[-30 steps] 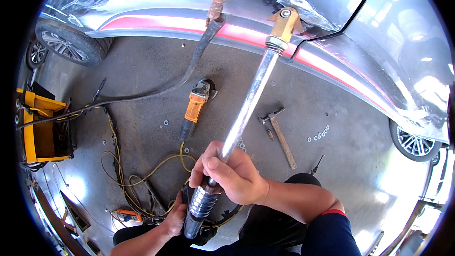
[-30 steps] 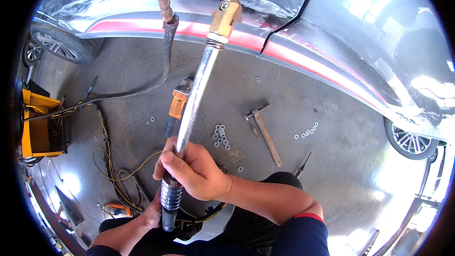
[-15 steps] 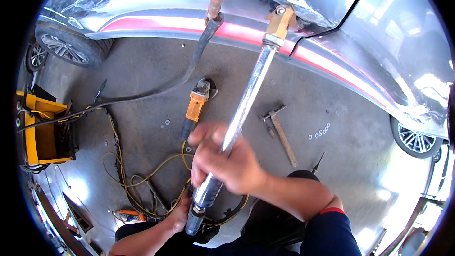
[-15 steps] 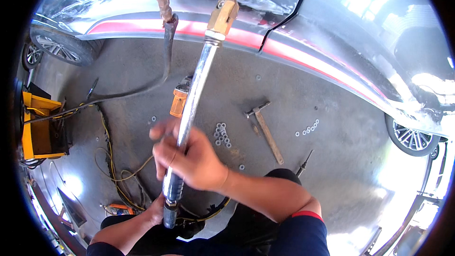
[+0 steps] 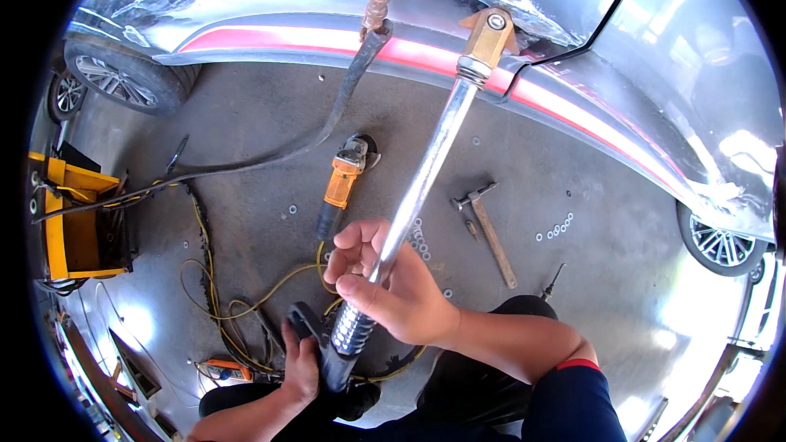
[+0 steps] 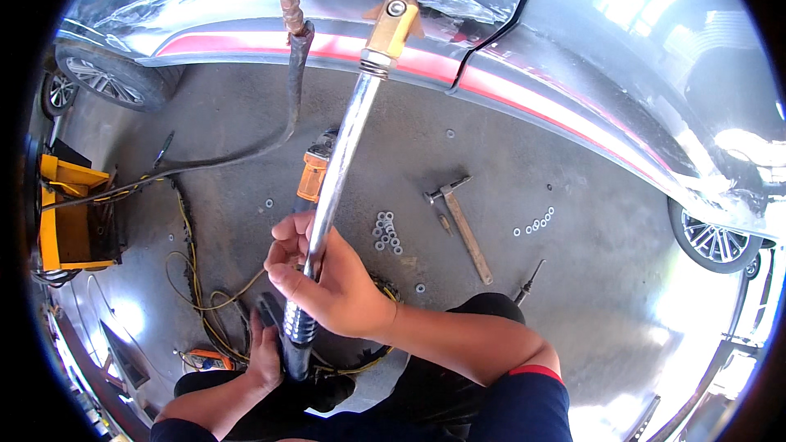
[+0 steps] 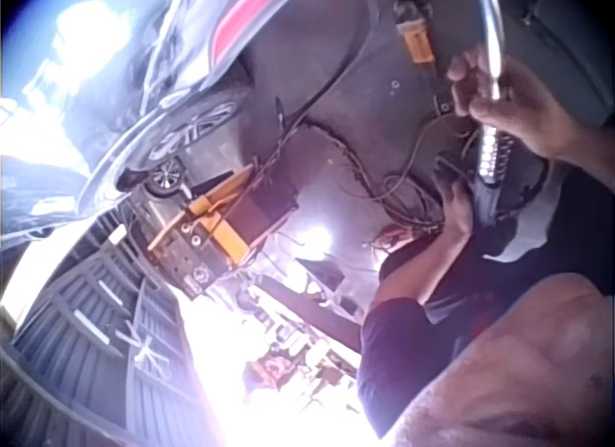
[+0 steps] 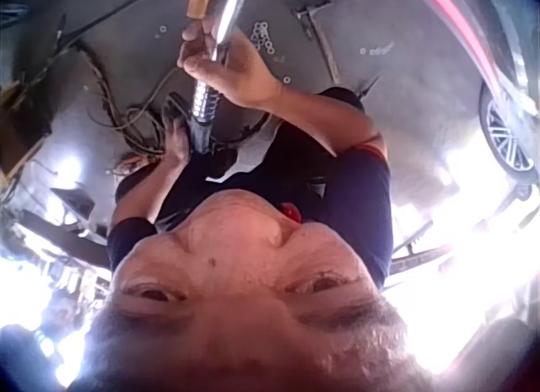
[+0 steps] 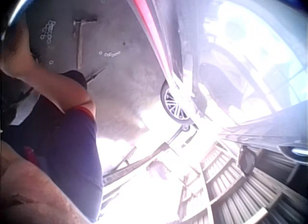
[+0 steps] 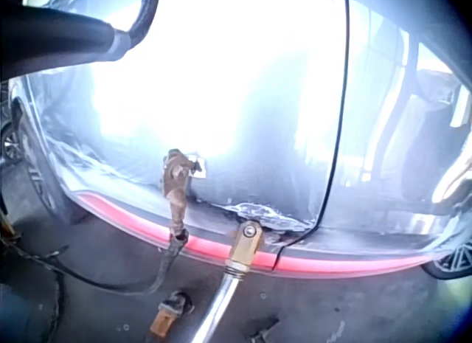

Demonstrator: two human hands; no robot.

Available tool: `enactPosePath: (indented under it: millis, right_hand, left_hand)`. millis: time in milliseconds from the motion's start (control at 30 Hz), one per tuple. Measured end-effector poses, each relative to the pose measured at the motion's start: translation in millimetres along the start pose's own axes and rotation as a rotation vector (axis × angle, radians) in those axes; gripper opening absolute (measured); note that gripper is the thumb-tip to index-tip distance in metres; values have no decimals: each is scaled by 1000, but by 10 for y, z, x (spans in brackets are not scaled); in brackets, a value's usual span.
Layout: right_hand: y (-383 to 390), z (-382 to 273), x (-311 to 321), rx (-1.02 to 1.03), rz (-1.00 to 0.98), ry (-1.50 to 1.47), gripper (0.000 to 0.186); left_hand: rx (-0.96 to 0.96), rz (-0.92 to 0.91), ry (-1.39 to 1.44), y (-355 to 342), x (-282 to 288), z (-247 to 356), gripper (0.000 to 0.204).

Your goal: The person repairs a car body by hammering the metal surface, using an angle grinder to smooth it, and then using a slide hammer to pull a dent.

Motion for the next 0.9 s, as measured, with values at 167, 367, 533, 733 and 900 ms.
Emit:
enactPosePath:
  millis: [167, 367, 533, 733, 900]
  right_hand:
    - [-6, 49, 1, -63, -122, -16, 23]
    - [117, 52, -124, -24, -203, 18, 16]
    - [61, 59, -85, -118, -199, 23, 21]
    - [23, 22, -49, -102, -209, 27, 21]
    - [23, 30, -73, -113, -249, 49, 21]
  left_hand:
    - [-22, -84, 115, -88, -36, 45, 60]
    - [546, -552, 152, 244, -225, -220, 19]
    - [384, -388, 131, 124, -267, -48, 23]
    - [434, -458, 126, 113, -265, -133, 70]
    - [412, -493, 118, 98, -348, -27, 72]
Point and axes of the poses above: each hand's wrist, its own y-axis away from the middle knuckle, its own x-axis out of the back of the hand, z = x × y, the point moved 8 cm from there along -y, towards the middle knuckle, and after that the axes turned 13 degrees about -x, right-handed, at the moved point
